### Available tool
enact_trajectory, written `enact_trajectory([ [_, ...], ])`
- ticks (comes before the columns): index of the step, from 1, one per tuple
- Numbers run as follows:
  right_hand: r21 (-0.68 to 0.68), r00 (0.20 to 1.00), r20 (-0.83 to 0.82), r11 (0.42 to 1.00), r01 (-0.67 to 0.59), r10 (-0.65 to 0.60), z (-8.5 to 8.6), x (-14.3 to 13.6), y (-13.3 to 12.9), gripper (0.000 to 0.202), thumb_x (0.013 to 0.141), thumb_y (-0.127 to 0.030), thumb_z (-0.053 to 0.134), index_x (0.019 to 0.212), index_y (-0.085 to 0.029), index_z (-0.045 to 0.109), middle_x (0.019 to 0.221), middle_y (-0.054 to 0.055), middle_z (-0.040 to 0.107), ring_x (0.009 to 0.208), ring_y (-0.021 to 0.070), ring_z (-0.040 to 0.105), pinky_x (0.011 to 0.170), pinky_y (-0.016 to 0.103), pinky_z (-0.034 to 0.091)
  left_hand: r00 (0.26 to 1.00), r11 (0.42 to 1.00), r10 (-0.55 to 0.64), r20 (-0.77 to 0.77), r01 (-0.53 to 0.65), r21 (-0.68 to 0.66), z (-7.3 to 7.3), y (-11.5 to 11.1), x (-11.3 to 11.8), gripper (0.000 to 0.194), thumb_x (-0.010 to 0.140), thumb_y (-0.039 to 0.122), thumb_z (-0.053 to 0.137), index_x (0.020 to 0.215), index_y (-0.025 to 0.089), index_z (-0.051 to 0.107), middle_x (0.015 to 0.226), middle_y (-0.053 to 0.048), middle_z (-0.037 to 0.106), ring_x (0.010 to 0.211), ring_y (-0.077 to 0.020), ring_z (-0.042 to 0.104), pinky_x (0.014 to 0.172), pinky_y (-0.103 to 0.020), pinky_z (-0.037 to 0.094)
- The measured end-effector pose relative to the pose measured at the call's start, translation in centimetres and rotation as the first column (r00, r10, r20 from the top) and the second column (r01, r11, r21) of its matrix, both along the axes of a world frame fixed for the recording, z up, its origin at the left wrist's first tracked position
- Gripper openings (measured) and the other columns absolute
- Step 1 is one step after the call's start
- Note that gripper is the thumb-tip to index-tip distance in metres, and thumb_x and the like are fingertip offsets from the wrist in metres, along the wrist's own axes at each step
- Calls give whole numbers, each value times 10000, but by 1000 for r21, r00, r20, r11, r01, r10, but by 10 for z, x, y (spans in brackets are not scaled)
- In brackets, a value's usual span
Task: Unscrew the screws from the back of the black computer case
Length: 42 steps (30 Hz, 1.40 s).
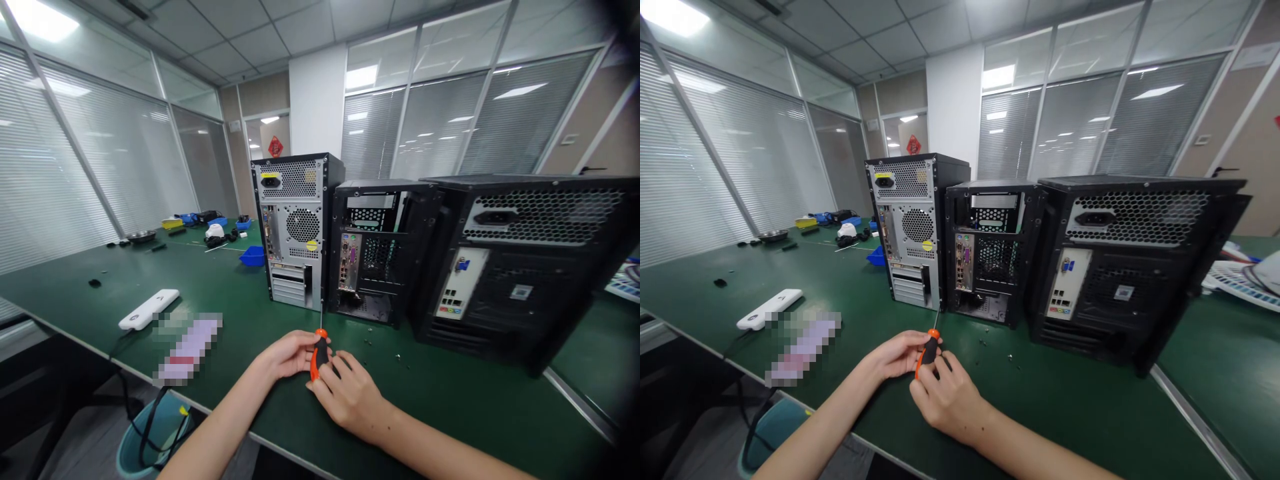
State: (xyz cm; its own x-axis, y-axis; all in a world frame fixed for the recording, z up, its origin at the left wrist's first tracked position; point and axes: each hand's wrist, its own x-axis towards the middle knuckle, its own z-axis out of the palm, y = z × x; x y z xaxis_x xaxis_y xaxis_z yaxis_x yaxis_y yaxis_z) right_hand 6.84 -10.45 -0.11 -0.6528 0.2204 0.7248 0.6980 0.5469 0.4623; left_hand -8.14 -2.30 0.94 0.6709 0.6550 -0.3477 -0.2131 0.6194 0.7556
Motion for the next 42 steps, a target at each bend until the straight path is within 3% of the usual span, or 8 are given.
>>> enact_trajectory([
  [15, -34, 997, -79, 999, 23, -25, 3, -2, -2, 163, 886, -188, 472, 744, -162, 547, 718, 50, 582, 710, 200, 551, 730, 366, 408, 1000, 999, 10, 29, -11, 30, -7, 3, -1, 218, 763, 195, 658, 927, 52, 645, 809, -106, 689, 671, -137, 660, 668, -238, 517],
  [21, -30, 995, -95, 1000, 7, -10, 7, -3, -3, 184, 888, -274, 497, 849, -121, 591, 856, 107, 622, 787, 228, 569, 729, 378, 436, 999, 999, 14, 36, -15, 33, -8, 4, -1, 202, 753, 198, 667, 897, 60, 644, 784, -91, 690, 633, -131, 652, 613, -223, 512],
  [26, -13, 997, -21, 997, -70, 70, 6, -2, -2, 178, 841, -258, 538, 943, -127, 604, 941, 124, 629, 898, 271, 584, 819, 435, 452, 999, 999, 38, 14, -38, 30, -7, 2, 0, 197, 747, 191, 672, 885, 55, 638, 745, -76, 679, 606, -120, 640, 590, -216, 511],
  [32, -19, 987, 103, 993, -119, 121, 9, -1, -3, 251, 864, -145, 396, 1006, -119, 600, 989, 126, 625, 968, 267, 580, 903, 468, 421, 998, 997, 59, 13, -60, 41, -5, 1, 1, 191, 715, 210, 710, 832, 88, 621, 685, -37, 650, 547, -103, 611, 533, -200, 486],
  [42, -47, 971, 186, 988, -146, 152, 10, -1, -4, 254, 878, -165, 404, 1032, -111, 599, 1036, 114, 613, 991, 270, 580, 952, 468, 376, 993, 987, 120, -7, -118, 106, -7, 2, 2, 291, 640, 277, 778, 736, 123, 551, 580, 35, 543, 457, -47, 497, 437, -155, 354],
])
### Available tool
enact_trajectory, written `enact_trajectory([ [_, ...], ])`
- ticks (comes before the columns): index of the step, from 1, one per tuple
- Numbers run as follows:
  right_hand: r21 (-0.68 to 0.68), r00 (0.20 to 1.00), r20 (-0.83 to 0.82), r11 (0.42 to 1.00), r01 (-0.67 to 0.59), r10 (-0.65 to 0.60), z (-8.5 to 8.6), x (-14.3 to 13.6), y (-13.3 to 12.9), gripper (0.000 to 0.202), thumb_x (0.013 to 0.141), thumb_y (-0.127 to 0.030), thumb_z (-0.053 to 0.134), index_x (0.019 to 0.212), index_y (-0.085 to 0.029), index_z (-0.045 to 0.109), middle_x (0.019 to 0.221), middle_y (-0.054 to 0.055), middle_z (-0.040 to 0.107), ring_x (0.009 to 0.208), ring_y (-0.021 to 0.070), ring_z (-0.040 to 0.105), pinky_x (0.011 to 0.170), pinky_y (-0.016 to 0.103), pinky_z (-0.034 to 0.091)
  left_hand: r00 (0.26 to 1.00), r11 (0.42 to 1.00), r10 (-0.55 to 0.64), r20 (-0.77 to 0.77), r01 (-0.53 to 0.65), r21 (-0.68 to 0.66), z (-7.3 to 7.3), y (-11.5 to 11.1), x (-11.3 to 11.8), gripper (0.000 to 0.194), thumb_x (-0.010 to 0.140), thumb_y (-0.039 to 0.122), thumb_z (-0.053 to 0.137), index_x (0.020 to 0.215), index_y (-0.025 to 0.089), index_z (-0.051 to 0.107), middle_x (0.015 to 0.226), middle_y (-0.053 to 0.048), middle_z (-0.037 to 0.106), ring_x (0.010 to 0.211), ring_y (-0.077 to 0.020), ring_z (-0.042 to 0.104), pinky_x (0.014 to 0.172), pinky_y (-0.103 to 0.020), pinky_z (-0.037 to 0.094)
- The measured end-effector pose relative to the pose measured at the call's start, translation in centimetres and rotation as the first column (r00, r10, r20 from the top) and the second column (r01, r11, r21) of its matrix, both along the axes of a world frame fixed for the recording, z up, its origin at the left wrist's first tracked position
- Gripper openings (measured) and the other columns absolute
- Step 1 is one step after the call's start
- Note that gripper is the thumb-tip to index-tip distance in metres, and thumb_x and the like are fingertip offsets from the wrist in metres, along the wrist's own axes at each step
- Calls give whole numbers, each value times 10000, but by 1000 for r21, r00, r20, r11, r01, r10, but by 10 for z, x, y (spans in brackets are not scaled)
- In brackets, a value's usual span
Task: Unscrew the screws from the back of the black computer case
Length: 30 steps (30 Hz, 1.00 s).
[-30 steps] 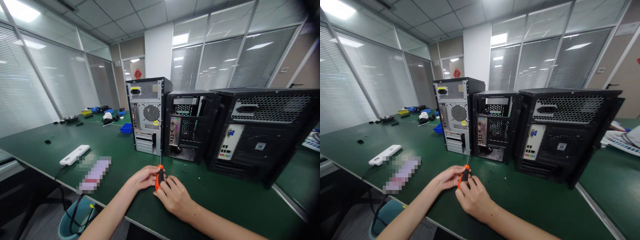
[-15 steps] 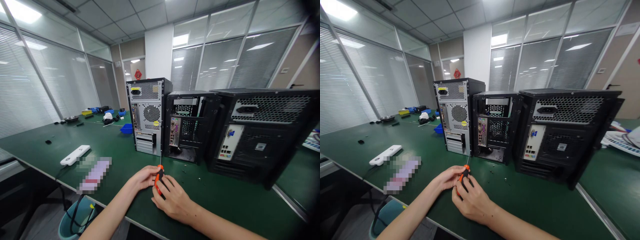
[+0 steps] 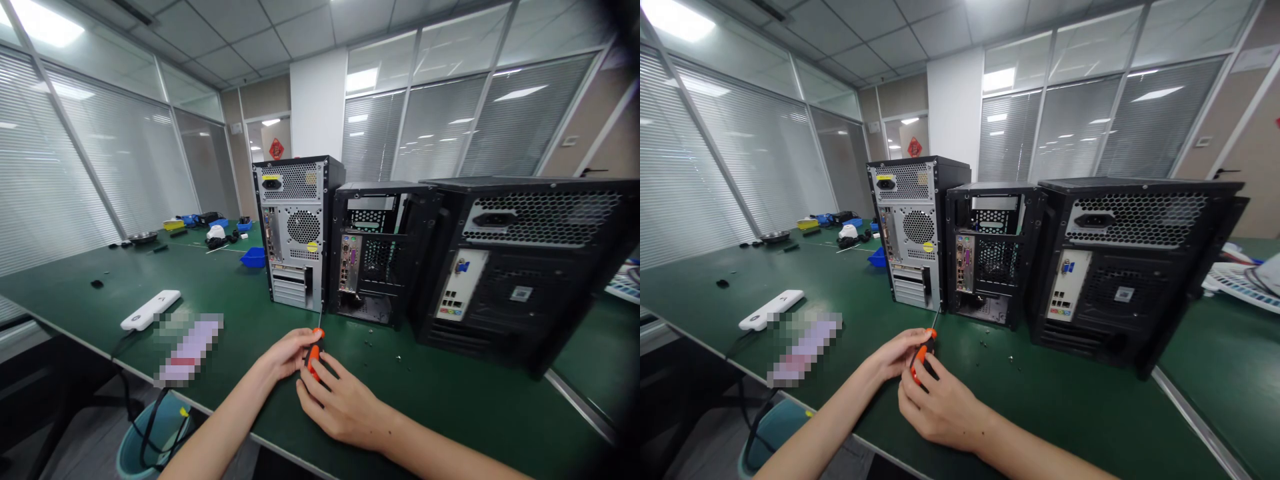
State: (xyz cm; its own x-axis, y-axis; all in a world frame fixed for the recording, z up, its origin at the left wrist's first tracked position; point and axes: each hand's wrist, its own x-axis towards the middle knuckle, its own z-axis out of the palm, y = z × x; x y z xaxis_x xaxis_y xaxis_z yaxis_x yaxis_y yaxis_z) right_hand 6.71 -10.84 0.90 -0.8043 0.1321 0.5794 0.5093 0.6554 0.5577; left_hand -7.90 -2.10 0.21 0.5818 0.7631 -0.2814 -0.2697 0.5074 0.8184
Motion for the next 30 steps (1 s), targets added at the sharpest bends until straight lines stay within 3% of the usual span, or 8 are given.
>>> enact_trajectory([
  [12, 8, 998, 68, 1000, 1, -2, 3, 1, 1, 288, 888, -183, 398, 1078, -80, 588, 1138, 158, 603, 1087, 277, 546, 960, 465, 380, 987, 993, 89, -132, -78, 88, 4, -4, 3, 439, 550, 366, 815, 622, 163, 432, 522, 79, 454, 422, -23, 384, 410, -168, 235],
  [19, -2, 997, 73, 1000, -15, 15, 2, 1, 1, 292, 897, -187, 402, 1103, -89, 585, 1141, 144, 609, 1114, 274, 535, 937, 444, 410, 963, 980, 124, -240, -81, 183, 7, -6, 4, 438, 549, 406, 797, 666, 172, 446, 537, 74, 482, 439, -35, 403, 422, -178, 250],
  [24, -11, 996, 84, 999, -39, 39, 3, 1, 1, 275, 901, -189, 400, 1063, -101, 605, 1120, 124, 620, 1089, 264, 542, 906, 428, 435, 936, 963, 159, -313, -77, 259, 8, -7, 5, 433, 568, 424, 775, 660, 177, 431, 491, 97, 403, 421, -31, 340, 411, -186, 171],
  [30, -23, 989, 142, 999, -30, 33, 6, 0, 0, 287, 910, -178, 383, 1074, -102, 605, 1144, 112, 605, 1078, 252, 540, 896, 414, 440, 895, 919, 226, -384, -65, 388, 3, -5, 4, 395, 615, 379, 746, 667, 187, 405, 506, 95, 404, 451, -43, 340, 443, -187, 229],
])
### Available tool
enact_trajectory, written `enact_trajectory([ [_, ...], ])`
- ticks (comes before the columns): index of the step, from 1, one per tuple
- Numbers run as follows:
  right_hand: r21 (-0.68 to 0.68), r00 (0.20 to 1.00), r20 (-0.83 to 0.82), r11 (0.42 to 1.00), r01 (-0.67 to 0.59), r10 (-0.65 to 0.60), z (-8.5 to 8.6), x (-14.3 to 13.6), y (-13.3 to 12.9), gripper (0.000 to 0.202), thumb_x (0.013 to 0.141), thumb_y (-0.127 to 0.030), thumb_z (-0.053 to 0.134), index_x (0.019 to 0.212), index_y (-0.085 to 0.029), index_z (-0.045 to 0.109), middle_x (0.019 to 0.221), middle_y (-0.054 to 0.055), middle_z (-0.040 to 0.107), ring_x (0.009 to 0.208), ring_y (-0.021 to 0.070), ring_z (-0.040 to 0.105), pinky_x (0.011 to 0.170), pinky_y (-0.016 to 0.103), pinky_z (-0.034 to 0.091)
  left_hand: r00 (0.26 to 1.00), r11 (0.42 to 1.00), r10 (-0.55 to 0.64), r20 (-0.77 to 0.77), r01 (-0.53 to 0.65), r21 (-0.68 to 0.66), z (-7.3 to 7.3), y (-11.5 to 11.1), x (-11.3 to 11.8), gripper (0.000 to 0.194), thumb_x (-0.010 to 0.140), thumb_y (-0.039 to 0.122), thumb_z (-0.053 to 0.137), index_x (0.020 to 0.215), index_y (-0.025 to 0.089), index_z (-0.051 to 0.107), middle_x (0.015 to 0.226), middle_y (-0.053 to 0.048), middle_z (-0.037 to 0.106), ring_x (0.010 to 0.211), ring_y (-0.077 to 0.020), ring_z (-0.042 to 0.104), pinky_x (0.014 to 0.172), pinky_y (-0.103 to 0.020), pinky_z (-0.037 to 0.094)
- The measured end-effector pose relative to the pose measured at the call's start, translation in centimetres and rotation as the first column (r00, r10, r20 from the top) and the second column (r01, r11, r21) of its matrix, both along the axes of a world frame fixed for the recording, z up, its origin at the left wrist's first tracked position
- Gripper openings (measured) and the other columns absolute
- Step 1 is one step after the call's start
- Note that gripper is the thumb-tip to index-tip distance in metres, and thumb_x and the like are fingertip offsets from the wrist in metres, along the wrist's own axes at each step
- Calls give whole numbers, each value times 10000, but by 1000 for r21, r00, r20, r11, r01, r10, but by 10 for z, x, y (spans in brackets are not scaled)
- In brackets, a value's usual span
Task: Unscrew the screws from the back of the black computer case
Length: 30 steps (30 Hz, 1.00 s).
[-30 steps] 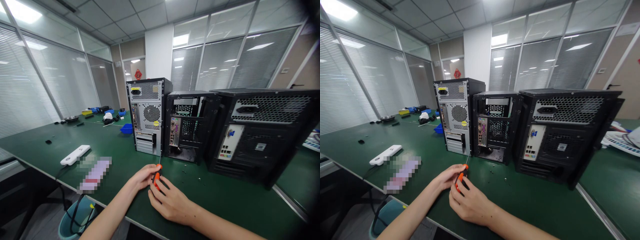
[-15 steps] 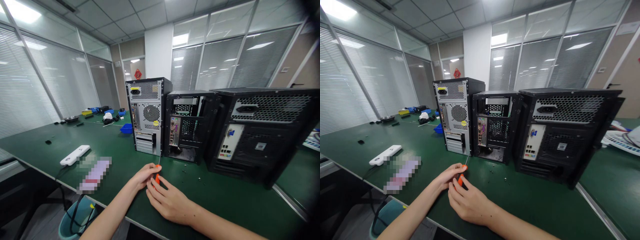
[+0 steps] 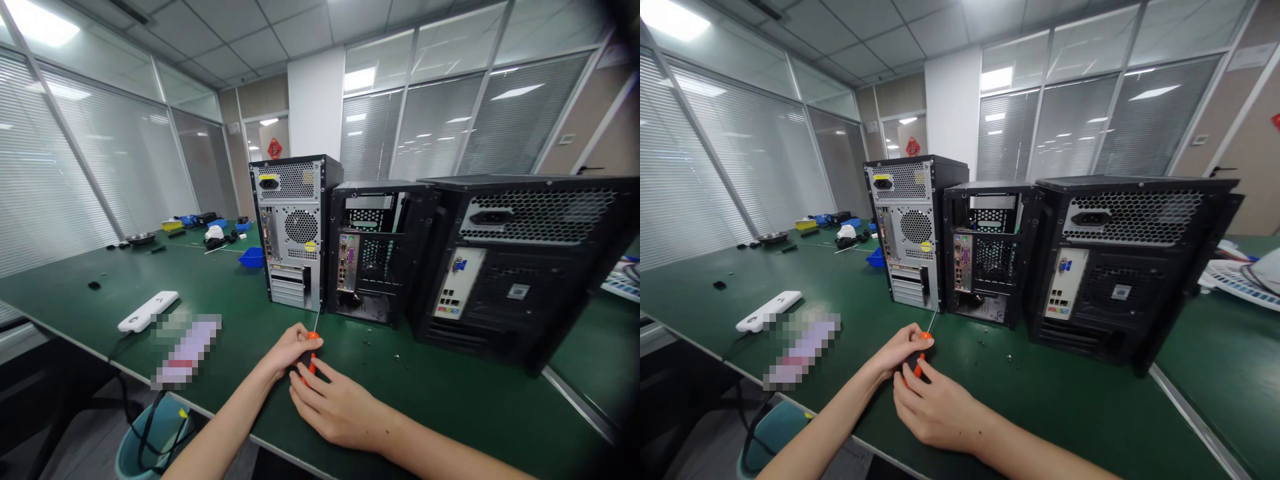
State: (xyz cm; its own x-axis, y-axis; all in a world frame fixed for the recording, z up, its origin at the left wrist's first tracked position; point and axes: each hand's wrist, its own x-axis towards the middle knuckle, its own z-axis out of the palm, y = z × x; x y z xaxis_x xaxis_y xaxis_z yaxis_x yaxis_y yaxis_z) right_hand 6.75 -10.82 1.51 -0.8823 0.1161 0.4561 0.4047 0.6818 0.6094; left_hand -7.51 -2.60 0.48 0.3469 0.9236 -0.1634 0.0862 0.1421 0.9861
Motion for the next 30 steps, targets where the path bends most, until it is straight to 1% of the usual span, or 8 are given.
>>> enact_trajectory([
  [6, 0, 999, 34, 1000, 6, -6, -4, 0, 2, 269, 907, -191, 414, 1059, -116, 623, 1134, 91, 606, 1057, 253, 544, 894, 419, 431, 995, 998, 17, -99, -11, 59, 1, 0, -1, 359, 634, 354, 721, 668, 188, 405, 522, 99, 394, 465, -46, 337, 472, -192, 261],
  [10, -2, 999, 48, 1000, 10, -9, -7, 0, 3, 284, 908, -196, 408, 1074, -110, 622, 1132, 97, 607, 1024, 253, 552, 884, 428, 426, 977, 989, 48, -208, -17, 148, 1, 0, -1, 325, 641, 342, 706, 671, 182, 425, 546, 87, 428, 512, -62, 385, 510, -200, 299],
  [12, -7, 999, 34, 1000, 9, -9, -8, 0, 3, 273, 906, -196, 415, 1059, -115, 625, 1129, 96, 610, 1014, 251, 556, 870, 420, 426, 971, 986, 55, -234, -16, 165, 1, 0, -1, 312, 646, 341, 697, 672, 180, 431, 555, 82, 436, 530, -68, 398, 524, -204, 309],
  [16, -6, 1000, -3, 1000, -7, 7, -10, 1, 4, 223, 894, -195, 439, 982, -131, 634, 1107, 98, 624, 1001, 254, 567, 845, 414, 422, 974, 988, 43, -222, -9, 151, 3, -1, 0, 311, 659, 347, 684, 670, 180, 422, 554, 83, 425, 527, -63, 384, 513, -200, 298],
  [19, -4, 999, -33, 1000, -9, 9, -11, 1, 5, 214, 889, -189, 440, 971, -136, 631, 1099, 102, 629, 1009, 258, 566, 815, 402, 426, 980, 992, 26, -199, 0, 129, 3, -2, 1, 330, 665, 382, 680, 682, 182, 418, 545, 88, 415, 497, -56, 364, 470, -193, 270],
  [24, -24, 997, -70, 1000, 21, -22, -14, 2, 4, 229, 894, -191, 425, 996, -137, 623, 1102, 103, 629, 1008, 263, 573, 789, 390, 437, 984, 998, 18, -179, -6, 66, 2, 0, 2, 440, 658, 561, 645, 718, 190, 418, 527, 94, 397, 442, -51, 337, 408, -183, 230],
  [27, -29, 995, -97, 999, 29, -32, -14, 2, 3, 233, 896, -188, 417, 995, -140, 623, 1100, 99, 632, 1012, 261, 575, 801, 388, 444, 984, 998, 59, -166, -55, 26, 5, 0, 2, 488, 691, 656, 552, 769, 191, 427, 553, 80, 438, 449, -55, 381, 408, -169, 232],
  [30, -22, 991, -126, 999, 32, -34, -13, 1, 1, 228, 895, -181, 418, 982, -141, 624, 1081, 95, 642, 1001, 256, 581, 801, 383, 450, 988, 997, 72, -139, -76, -24, 7, -1, 2, 512, 704, 684, 512, 797, 186, 439, 594, 67, 476, 464, -55, 427, 420, -162, 246],
])
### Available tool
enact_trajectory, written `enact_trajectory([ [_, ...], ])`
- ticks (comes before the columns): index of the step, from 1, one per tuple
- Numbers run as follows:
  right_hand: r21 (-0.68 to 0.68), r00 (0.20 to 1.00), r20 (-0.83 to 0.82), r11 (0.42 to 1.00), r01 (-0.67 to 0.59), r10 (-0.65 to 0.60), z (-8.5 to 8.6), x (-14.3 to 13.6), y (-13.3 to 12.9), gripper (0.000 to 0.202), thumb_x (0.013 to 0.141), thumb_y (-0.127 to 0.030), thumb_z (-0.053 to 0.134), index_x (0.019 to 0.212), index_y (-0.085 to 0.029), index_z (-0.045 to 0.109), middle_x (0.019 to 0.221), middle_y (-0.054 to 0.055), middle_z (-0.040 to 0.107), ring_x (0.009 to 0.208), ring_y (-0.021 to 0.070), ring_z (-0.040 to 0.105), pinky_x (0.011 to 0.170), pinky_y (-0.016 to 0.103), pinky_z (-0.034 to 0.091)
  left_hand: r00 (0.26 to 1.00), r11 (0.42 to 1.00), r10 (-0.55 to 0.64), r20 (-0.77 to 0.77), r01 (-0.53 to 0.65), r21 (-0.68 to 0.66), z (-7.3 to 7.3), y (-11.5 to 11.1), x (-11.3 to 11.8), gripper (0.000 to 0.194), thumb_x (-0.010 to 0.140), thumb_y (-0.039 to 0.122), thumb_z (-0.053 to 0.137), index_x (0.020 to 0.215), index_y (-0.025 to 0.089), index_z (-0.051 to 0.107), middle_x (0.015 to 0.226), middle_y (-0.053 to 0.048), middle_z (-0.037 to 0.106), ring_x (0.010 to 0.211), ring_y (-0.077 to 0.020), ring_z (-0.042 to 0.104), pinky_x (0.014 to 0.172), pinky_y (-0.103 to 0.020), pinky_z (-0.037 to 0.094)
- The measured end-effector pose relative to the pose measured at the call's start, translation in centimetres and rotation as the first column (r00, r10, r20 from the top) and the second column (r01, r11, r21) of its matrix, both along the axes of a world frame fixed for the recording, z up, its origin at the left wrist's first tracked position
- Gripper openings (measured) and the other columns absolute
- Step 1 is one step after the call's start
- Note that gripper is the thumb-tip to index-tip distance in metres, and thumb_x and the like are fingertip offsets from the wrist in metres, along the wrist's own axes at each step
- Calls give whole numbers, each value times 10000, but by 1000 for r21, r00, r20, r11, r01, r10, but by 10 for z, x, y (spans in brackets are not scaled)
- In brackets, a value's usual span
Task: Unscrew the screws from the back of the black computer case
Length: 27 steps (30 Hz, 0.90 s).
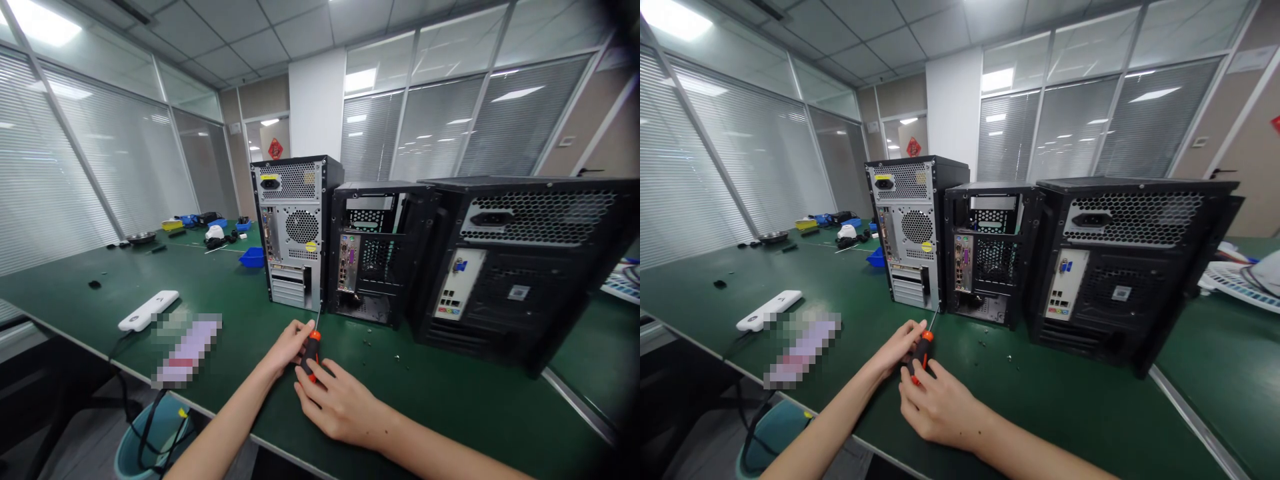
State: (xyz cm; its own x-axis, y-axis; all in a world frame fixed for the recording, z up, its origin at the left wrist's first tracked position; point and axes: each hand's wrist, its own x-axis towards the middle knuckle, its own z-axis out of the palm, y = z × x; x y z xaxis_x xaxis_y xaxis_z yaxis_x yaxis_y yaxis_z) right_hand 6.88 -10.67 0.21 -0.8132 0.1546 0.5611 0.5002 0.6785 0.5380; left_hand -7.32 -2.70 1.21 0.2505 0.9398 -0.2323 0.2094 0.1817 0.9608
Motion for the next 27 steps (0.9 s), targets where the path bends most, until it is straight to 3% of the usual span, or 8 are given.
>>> enact_trajectory([
  [6, 16, 999, -36, 1000, 5, -5, 2, -1, -1, 212, 884, -172, 436, 981, -134, 621, 1061, 98, 645, 965, 260, 595, 824, 403, 444, 984, 984, -95, 148, 115, -138, -4, 2, -3, 556, 701, 682, 535, 881, 157, 508, 746, -34, 636, 596, -124, 592, 478, -193, 356],
  [12, 37, 998, -67, 999, 14, -11, 5, -2, -3, 203, 878, -168, 440, 956, -135, 624, 1029, 96, 648, 924, 263, 605, 843, 429, 434, 945, 957, -106, 311, 182, -225, -7, 4, -6, 525, 724, 616, 582, 902, 123, 559, 878, -119, 689, 629, -156, 637, 504, -233, 453],
  [22, 45, 996, -85, 999, 12, -8, 8, -4, -4, 175, 864, -167, 461, 909, -131, 627, 960, 95, 649, 857, 244, 603, 814, 422, 441, 882, 909, -103, 459, 271, -316, -6, 6, -8, 455, 803, 523, 552, 932, 91, 612, 867, -138, 708, 670, -179, 675, 518, -240, 517],
  [27, 52, 994, -108, 998, 19, -14, 9, -3, -4, 185, 864, -142, 431, 846, -139, 615, 886, 92, 636, 796, 221, 590, 772, 419, 433, 856, 894, -142, 497, 327, -307, -9, 6, -9, 427, 810, 488, 565, 963, 92, 606, 883, -144, 704, 705, -180, 679, 602, -257, 533],
])
